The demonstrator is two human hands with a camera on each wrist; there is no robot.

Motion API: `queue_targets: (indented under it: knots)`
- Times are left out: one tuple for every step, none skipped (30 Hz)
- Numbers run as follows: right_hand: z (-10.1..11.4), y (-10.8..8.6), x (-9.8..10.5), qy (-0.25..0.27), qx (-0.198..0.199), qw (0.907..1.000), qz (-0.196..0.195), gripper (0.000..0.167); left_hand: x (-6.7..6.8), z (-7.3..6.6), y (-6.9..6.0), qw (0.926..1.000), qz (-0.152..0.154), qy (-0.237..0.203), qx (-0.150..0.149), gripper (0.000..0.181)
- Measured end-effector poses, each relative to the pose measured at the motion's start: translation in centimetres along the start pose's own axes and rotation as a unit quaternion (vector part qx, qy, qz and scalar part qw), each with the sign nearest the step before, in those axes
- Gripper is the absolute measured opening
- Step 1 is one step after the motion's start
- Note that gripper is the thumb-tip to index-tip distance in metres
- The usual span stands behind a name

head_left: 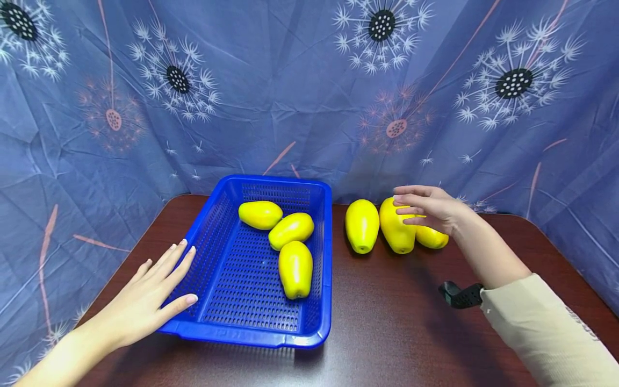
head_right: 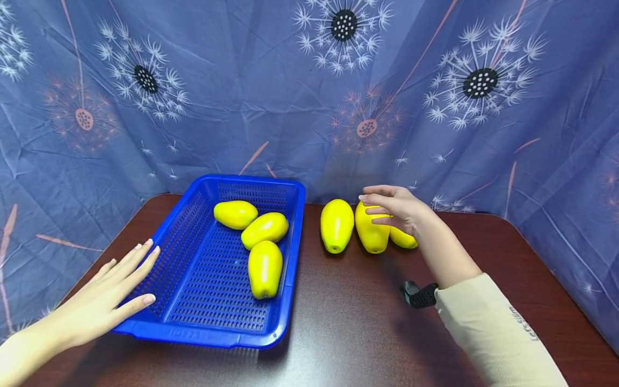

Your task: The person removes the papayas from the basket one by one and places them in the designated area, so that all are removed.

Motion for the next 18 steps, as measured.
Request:
queue_targets:
  knots:
    - [0.3, 0.0, -0.7, -0.006, 0.0, 1.0, 0.006, 0.067, 0.0, 0.0, 0.0, 1.0, 0.0, 0.0, 0.0, 0.074]
    - [0.6, 0.0, -1.4, -0.011, -0.001, 0.9999, 0.012, 0.066, 0.0, 0.0, 0.0, 1.0, 0.0, 0.001, 0.0, 0.074]
    - [0.8, 0.0, -2.0, -0.015, -0.001, 0.9997, 0.019, 0.065, 0.0, 0.0, 0.1, 1.0, 0.0, 0.002, -0.001, 0.074]
    - [1.1, 0.0, -2.7, -0.017, -0.001, 0.9995, 0.026, 0.064, 0.0, 0.0, 0.1, 1.0, -0.001, 0.002, -0.001, 0.074]
    - [1.3, 0.0, -3.4, -0.02, 0.0, 0.9993, 0.033, 0.064, 0.0, 0.0, 0.1, 1.0, -0.001, 0.004, -0.002, 0.074]
    - [1.5, 0.0, -4.0, -0.021, 0.003, 0.9989, 0.04, 0.062, 0.0, 0.0, 0.2, 1.0, -0.002, 0.004, -0.003, 0.075]
    - [1.6, 0.1, -4.6, -0.021, 0.006, 0.9986, 0.049, 0.061, 0.0, -0.1, 0.2, 1.0, -0.002, 0.004, -0.002, 0.075]
    - [1.7, 0.2, -5.1, -0.021, 0.009, 0.9981, 0.057, 0.06, 0.0, -0.1, 0.2, 1.0, -0.001, 0.004, -0.002, 0.075]
    - [1.7, 0.3, -5.7, -0.022, 0.013, 0.9977, 0.063, 0.059, 0.0, -0.1, 0.2, 1.0, -0.001, 0.004, -0.002, 0.075]
    - [1.8, 0.5, -6.2, -0.023, 0.016, 0.9972, 0.069, 0.058, 0.0, -0.1, 0.2, 1.0, -0.001, 0.003, -0.002, 0.074]
    - [1.9, 0.6, -6.7, -0.024, 0.018, 0.9967, 0.075, 0.057, 0.0, -0.1, 0.2, 1.0, 0.0, 0.002, -0.001, 0.074]
    - [1.9, 0.8, -7.1, -0.024, 0.02, 0.9963, 0.08, 0.056, 0.0, -0.1, 0.2, 1.0, 0.001, 0.0, 0.0, 0.074]
    - [2.0, 1.0, -7.6, -0.025, 0.021, 0.9959, 0.084, 0.056, 0.0, -0.1, 0.1, 1.0, 0.002, -0.001, 0.0, 0.074]
    - [2.1, 1.2, -8.1, -0.026, 0.02, 0.9955, 0.089, 0.056, 0.0, -0.1, 0.1, 1.0, 0.001, -0.002, 0.0, 0.074]
    - [2.2, 1.4, -8.6, -0.026, 0.021, 0.9952, 0.093, 0.056, 0.0, -0.1, 0.1, 1.0, 0.001, -0.002, 0.0, 0.074]
    - [2.3, 1.6, -9.1, -0.026, 0.021, 0.9948, 0.096, 0.056, 0.0, -0.1, 0.1, 1.0, 0.0, -0.002, -0.001, 0.074]
    - [2.3, 1.7, -9.6, -0.027, 0.021, 0.9943, 0.101, 0.055, -0.1, -0.1, 0.1, 1.0, -0.001, -0.001, -0.003, 0.074]
    - [2.4, 1.9, -10.1, -0.029, 0.022, 0.9935, 0.108, 0.054, -0.1, -0.1, 0.1, 1.0, -0.003, 0.0, -0.004, 0.074]
Point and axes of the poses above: each hand's wrist, its own y-axis towards the middle knuckle, its own x-axis out of the back of the hand, z = x × y, the point moved 1 cm from there along y, towards the middle knuckle, and after that the axes turned 2 degrees about -z, right-handed, at the moved point
